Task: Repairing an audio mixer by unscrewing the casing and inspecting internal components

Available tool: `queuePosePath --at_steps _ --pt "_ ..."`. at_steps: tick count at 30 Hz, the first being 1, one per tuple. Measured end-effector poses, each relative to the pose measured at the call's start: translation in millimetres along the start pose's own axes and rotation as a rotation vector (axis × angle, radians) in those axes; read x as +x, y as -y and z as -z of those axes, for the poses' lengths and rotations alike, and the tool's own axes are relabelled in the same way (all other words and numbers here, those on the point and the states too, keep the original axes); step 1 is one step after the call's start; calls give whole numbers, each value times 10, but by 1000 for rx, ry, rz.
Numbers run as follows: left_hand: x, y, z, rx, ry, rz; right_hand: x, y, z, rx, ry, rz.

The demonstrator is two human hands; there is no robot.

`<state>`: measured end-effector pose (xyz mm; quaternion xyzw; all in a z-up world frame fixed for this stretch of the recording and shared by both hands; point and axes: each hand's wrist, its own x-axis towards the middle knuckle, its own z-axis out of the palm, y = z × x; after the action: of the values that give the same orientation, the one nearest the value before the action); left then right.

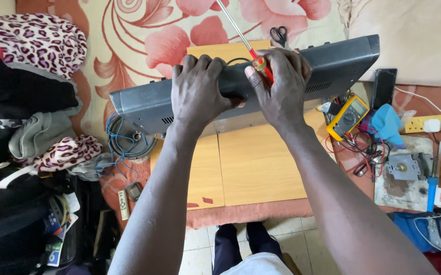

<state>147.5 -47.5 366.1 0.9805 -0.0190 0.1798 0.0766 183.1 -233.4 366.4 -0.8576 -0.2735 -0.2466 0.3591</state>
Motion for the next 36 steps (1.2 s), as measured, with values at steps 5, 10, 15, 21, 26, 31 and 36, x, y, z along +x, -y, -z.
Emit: queuePosePath --at_steps 5,10,15,21,26,31,36 --pt "-48 -49 60 -8 18 6 -70 7 174 23 -49 -158" --pt "-11 -100 336 -154 245 76 -347 -69 250 -177 -391 -397" --pt "-29 -97 327 -163 265 77 -465 -77 243 -187 -487 -541" --pt "-219 -182 195 -2 -1 -3 -457 -779 575 -238 -505 -512" --pt "-343 -192 228 -7 -41 -57 -484 -1539 574 45 -463 -542" --pt "-490 -92 364 20 -74 -112 -456 -1642 575 193 -411 -558" --pt "-669 181 531 26 -227 105 -422 -1743 550 42 -370 -645"
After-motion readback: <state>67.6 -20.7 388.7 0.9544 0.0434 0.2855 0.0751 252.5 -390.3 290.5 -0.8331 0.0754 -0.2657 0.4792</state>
